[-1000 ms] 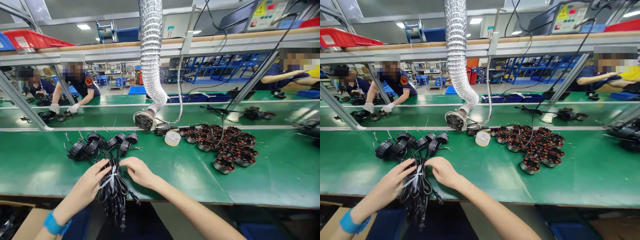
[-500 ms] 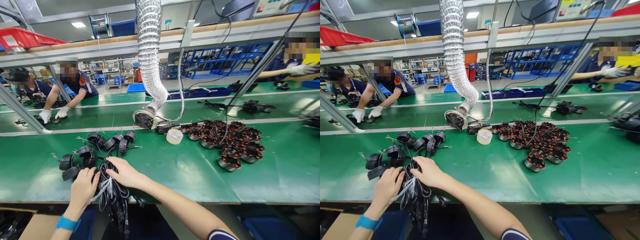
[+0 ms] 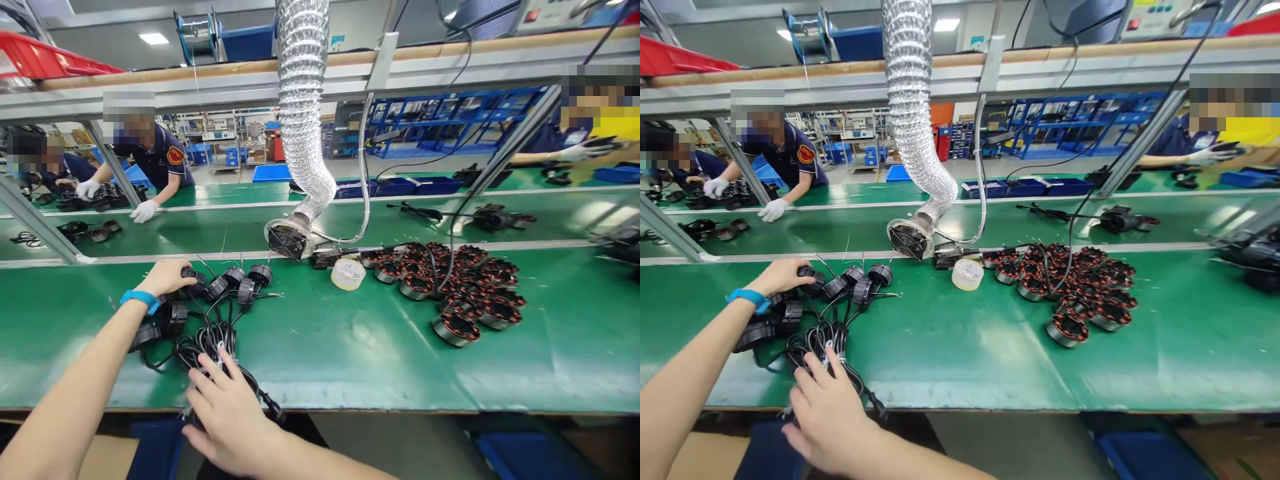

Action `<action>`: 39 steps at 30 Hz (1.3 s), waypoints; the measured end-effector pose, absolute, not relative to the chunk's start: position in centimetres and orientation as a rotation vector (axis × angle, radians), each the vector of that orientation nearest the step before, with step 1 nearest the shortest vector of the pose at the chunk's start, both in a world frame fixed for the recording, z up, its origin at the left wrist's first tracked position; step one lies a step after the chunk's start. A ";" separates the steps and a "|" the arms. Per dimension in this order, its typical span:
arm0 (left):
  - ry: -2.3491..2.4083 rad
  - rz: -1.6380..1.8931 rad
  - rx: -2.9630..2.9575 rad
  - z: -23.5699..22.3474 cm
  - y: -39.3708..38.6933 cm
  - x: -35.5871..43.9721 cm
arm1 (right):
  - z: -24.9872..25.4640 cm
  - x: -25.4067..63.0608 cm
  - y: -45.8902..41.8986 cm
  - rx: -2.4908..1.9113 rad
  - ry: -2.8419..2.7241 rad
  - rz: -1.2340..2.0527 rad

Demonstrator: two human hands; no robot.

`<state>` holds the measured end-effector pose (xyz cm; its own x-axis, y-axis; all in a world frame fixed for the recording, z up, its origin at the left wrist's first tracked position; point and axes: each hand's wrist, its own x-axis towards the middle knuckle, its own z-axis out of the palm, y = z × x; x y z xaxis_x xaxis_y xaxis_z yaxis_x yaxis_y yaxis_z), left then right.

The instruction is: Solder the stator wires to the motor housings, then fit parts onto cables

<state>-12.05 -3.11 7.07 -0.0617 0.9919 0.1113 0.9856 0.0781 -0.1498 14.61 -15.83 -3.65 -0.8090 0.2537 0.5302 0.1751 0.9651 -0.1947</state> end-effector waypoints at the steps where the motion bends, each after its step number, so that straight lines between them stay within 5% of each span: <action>1: -2.132 0.034 -2.048 7.2 -3.1 -12.1 | -3.8 14.6 -15.7 -0.302 -2.513 0.185; 7: -1.777 -0.382 -1.672 6.8 -8.1 -10.2 | -4.3 14.6 -15.5 -0.277 -2.438 0.186; 29: -1.758 -0.156 -2.032 0.8 -15.4 -11.6 | -3.6 14.9 -15.8 -0.275 -2.417 0.142; 39: -1.739 -0.226 -2.125 2.8 -10.3 -12.1 | -2.0 16.8 -13.8 -0.300 -2.386 0.374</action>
